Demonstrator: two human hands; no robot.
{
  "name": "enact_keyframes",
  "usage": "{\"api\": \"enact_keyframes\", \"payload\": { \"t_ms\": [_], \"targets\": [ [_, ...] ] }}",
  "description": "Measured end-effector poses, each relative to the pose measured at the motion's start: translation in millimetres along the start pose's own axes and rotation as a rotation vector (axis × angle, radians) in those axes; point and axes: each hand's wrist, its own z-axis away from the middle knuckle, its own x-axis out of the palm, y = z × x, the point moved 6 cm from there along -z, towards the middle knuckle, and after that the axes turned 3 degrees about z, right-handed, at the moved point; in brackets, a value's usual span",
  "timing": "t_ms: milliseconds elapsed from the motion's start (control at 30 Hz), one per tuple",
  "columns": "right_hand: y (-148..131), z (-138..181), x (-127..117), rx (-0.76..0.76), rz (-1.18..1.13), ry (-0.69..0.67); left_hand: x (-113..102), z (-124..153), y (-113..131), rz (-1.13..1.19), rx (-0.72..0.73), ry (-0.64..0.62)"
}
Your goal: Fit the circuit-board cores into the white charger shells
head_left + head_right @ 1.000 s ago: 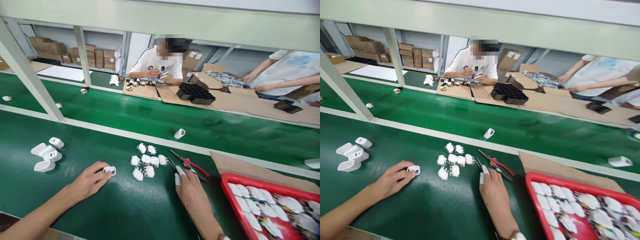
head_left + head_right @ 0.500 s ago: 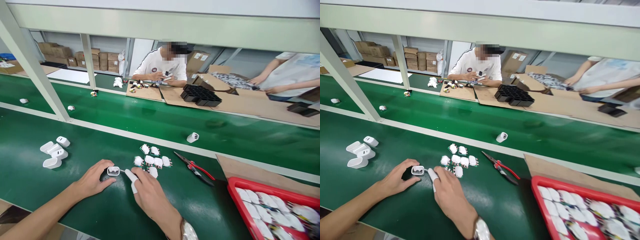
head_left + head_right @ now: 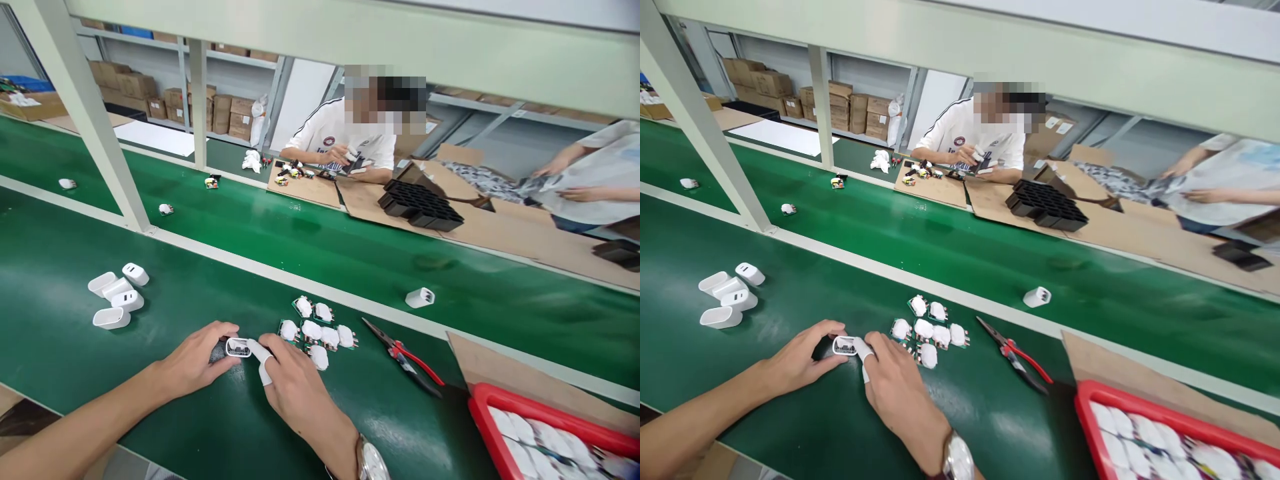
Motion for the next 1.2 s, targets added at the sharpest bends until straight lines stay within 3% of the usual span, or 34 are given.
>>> {"api": "enact_keyframes", "payload": {
  "t_ms": [333,467,633,767,833,933,1000,1067,1133,1200],
  "targets": [
    [-1,-10,-9,-0.067,0.073,-0.090,1,1,-1,-0.005,0.015,0.016],
    [7,-4,-14,-0.046,0.016,-0.014,-1,0,3,-0.040,0.052,0.028],
    [68,38,-29,0.249,-0.011,0.214,-9,-1,24,-0.144,0.277,0.024],
    [123,98,-29,0.524,0.250,0.211,-8,-3,33,-0.155,0.331,0.025],
    [139,123,-23,0.594,0.383,0.123,-8,-6,29,-0.053,0.249,0.058],
    [148,142,-15,0.602,0.474,0.017,-11,-12,7,0.312,-0.085,0.121],
    [147,141,-17,0.558,0.506,0.019,-12,-13,-8,0.556,-0.334,0.138],
    [139,132,-25,0.499,0.511,0.081,-14,-14,-14,0.672,-0.472,0.158],
    [126,114,-35,0.417,0.429,0.168,-18,-19,-11,0.656,-0.469,0.182],
    [108,91,-42,0.305,0.269,0.243,-19,-32,-2,0.527,-0.340,0.166]
  ]
}}
